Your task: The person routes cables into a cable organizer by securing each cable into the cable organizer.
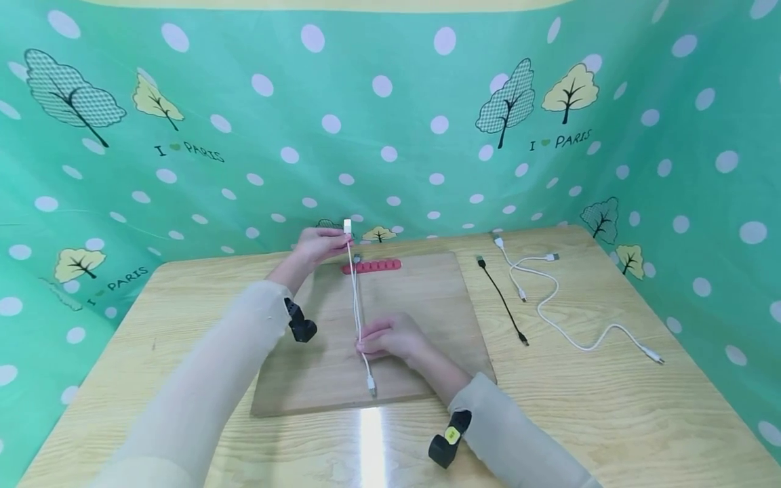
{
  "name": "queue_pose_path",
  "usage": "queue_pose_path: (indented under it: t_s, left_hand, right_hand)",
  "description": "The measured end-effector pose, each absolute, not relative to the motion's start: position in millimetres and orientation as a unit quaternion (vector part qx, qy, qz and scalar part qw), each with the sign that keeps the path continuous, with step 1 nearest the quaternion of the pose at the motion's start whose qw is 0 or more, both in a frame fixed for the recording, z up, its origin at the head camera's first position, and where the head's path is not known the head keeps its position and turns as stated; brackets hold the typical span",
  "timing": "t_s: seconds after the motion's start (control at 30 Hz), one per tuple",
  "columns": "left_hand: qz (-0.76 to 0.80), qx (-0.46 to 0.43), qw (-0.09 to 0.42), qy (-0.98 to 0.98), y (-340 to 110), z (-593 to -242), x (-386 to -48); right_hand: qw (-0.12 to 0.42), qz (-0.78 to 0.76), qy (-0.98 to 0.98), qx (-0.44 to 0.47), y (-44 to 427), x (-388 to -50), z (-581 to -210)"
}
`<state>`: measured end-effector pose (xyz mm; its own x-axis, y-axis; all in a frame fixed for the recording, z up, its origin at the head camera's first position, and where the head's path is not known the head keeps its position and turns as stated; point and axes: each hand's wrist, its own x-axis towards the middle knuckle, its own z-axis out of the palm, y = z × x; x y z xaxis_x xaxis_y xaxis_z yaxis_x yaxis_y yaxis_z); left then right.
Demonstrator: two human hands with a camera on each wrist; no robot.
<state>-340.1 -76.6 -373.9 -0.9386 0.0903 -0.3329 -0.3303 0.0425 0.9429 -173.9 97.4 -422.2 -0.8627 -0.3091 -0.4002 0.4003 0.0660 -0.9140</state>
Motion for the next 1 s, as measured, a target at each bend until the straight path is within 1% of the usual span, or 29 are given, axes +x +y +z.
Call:
queue_pose_path:
  t_s: [0.2,0.37,0.53,0.77,1.0]
  left_hand:
    - [0.695,-0.073,0.166,0.695,-66,-386,-348]
    - [0.667,-0.079,0.179,0.718,-65,-398,-353]
    - [0.648,-0.084,0.18,0.735,-65,-406,-357]
    - [0.624,-0.055,0.153,0.764,-65,-410,-356]
    - [0.581,-0.018,0.102,0.807,-63,-415,-353]
  right_hand:
    - [0.256,-0.67,0.696,0.047,107,-173,-423]
    - [0.255,-0.663,0.702,0.05,109,-168,-428]
    - [0.241,-0.644,0.724,0.055,108,-166,-427]
    - [0.231,-0.628,0.74,0.065,107,-162,-422]
    - [0.215,-0.622,0.75,0.064,107,-160,-420]
